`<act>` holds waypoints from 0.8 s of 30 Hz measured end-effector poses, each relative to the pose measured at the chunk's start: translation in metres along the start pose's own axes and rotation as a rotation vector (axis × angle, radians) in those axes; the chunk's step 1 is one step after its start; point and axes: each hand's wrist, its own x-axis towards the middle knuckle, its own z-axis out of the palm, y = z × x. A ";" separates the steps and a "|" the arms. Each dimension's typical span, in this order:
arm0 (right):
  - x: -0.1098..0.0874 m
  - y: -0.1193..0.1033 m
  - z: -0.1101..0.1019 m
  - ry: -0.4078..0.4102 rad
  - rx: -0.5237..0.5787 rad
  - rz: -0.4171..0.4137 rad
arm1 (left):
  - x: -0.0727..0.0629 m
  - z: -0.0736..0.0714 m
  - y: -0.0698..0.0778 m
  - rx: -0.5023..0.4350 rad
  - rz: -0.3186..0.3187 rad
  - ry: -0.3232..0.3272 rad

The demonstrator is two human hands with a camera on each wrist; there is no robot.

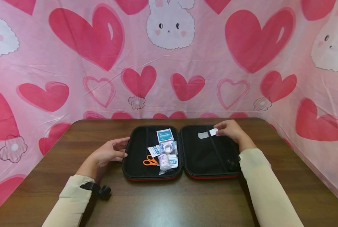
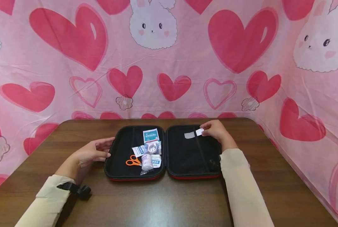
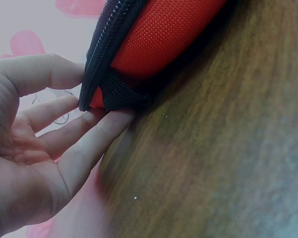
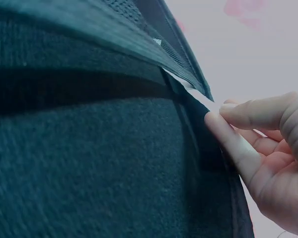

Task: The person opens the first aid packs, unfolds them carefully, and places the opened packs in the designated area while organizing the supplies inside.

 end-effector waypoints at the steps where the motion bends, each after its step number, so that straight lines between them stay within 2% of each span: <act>1: 0.001 0.000 0.001 -0.005 -0.004 0.000 | 0.000 0.000 0.000 -0.001 -0.005 0.004; 8: 0.008 -0.002 0.003 -0.025 -0.061 -0.016 | 0.000 0.000 0.001 -0.001 -0.009 0.004; 15: 0.009 -0.005 0.001 -0.034 -0.202 -0.023 | 0.000 0.000 0.002 0.001 -0.009 0.005; 24: 0.012 -0.007 0.000 -0.059 -0.211 -0.034 | 0.000 -0.001 0.001 -0.003 -0.004 -0.002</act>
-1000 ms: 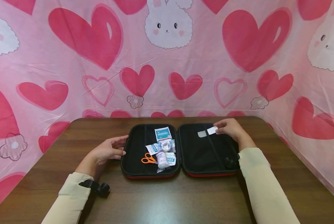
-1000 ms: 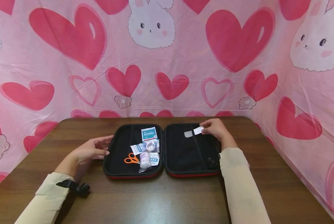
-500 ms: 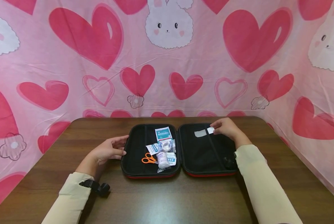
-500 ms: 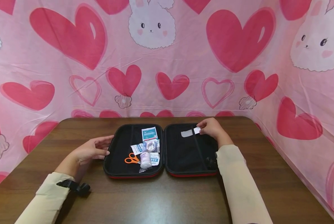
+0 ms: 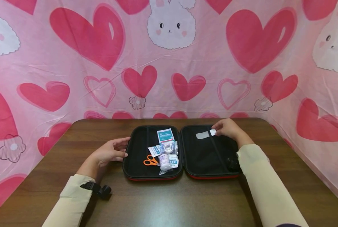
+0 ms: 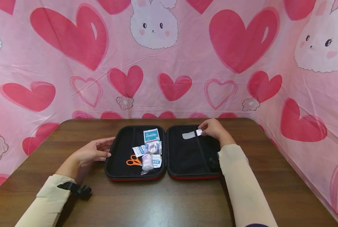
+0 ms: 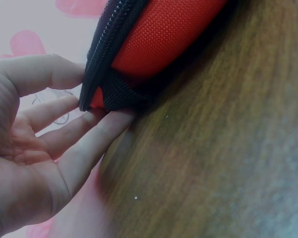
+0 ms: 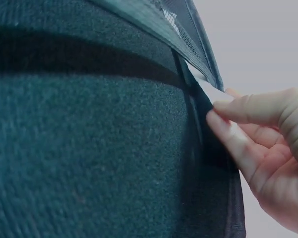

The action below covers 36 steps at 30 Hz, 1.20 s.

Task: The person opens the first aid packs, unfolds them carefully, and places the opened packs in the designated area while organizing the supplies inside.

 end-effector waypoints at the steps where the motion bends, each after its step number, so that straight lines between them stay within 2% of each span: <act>1: 0.001 0.001 0.000 0.001 0.000 -0.006 | 0.000 0.000 0.000 -0.001 0.000 0.000; 17: 0.014 0.002 0.010 -0.019 0.054 -0.012 | 0.000 0.000 0.000 -0.006 0.005 0.000; 28: 0.015 0.002 0.013 -0.024 0.105 0.003 | -0.001 0.001 0.002 -0.005 0.005 -0.003; 36: 0.016 0.000 0.017 -0.012 0.086 -0.004 | -0.001 0.001 0.002 0.001 -0.001 0.005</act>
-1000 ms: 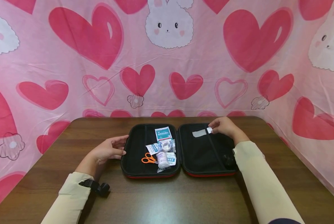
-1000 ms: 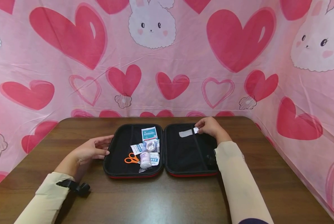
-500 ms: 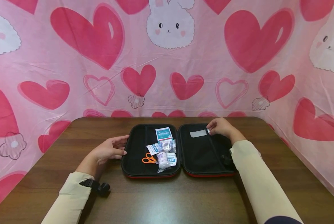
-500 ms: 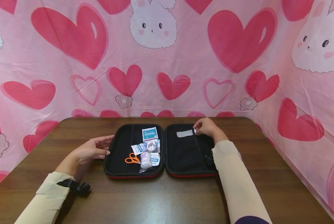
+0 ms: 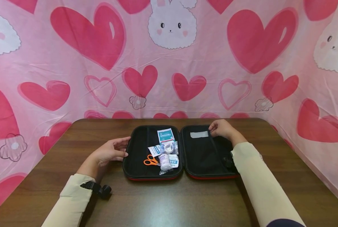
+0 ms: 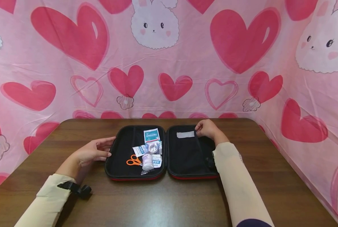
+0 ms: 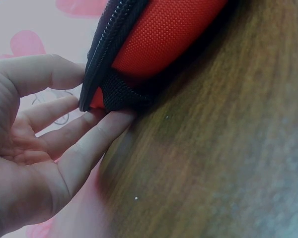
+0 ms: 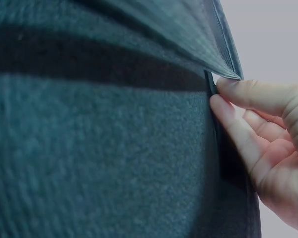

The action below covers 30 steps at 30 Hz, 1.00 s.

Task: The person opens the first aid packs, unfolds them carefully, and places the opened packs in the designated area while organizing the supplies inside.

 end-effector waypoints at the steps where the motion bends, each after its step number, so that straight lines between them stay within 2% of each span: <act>1: 0.000 0.000 0.000 0.001 -0.007 -0.008 | 0.000 0.000 0.000 0.000 -0.002 0.002; 14: 0.000 -0.001 0.001 -0.023 -0.002 -0.015 | 0.000 0.000 0.000 0.001 -0.002 0.002; 21: -0.004 -0.007 -0.007 -0.031 -0.075 0.010 | 0.001 0.000 0.000 0.018 -0.010 0.011; 26: -0.006 -0.018 -0.012 -0.033 -0.071 -0.007 | 0.001 0.000 0.000 0.020 -0.009 0.009; 30: -0.006 -0.028 -0.013 -0.040 -0.086 -0.059 | 0.001 0.001 0.000 0.017 -0.009 0.011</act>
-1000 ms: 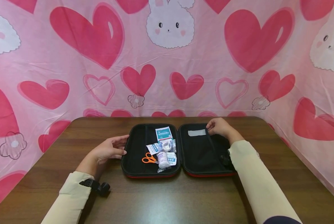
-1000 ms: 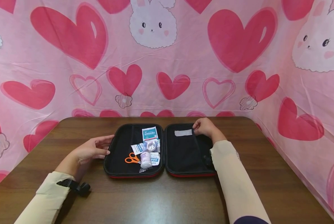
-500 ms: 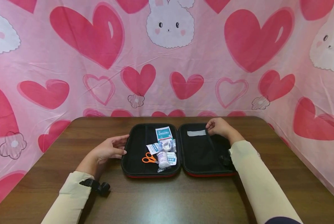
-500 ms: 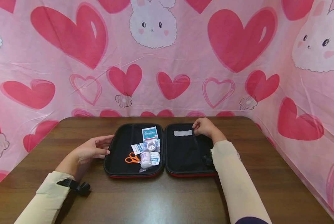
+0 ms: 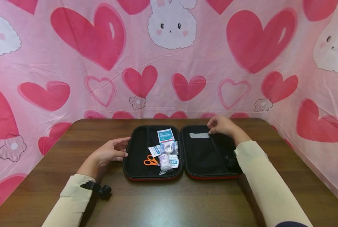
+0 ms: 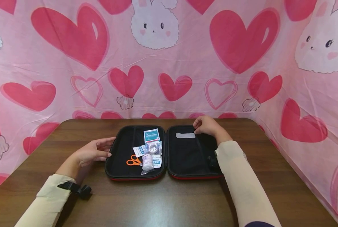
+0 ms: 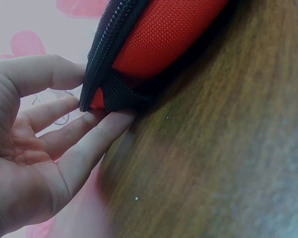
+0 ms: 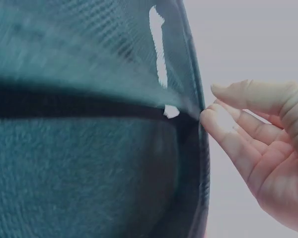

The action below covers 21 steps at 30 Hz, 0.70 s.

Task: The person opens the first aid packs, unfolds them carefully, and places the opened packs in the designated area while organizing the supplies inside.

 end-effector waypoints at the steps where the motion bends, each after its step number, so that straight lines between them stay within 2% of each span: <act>1: 0.001 -0.002 0.000 0.000 -0.008 -0.019 | 0.000 0.000 0.000 0.001 0.000 0.000; 7: 0.001 -0.015 0.003 -0.025 -0.021 -0.113 | 0.000 0.000 0.000 0.004 -0.002 0.005; 21: -0.002 -0.042 0.019 -0.065 -0.031 -0.246 | -0.001 0.001 -0.001 0.002 0.009 0.010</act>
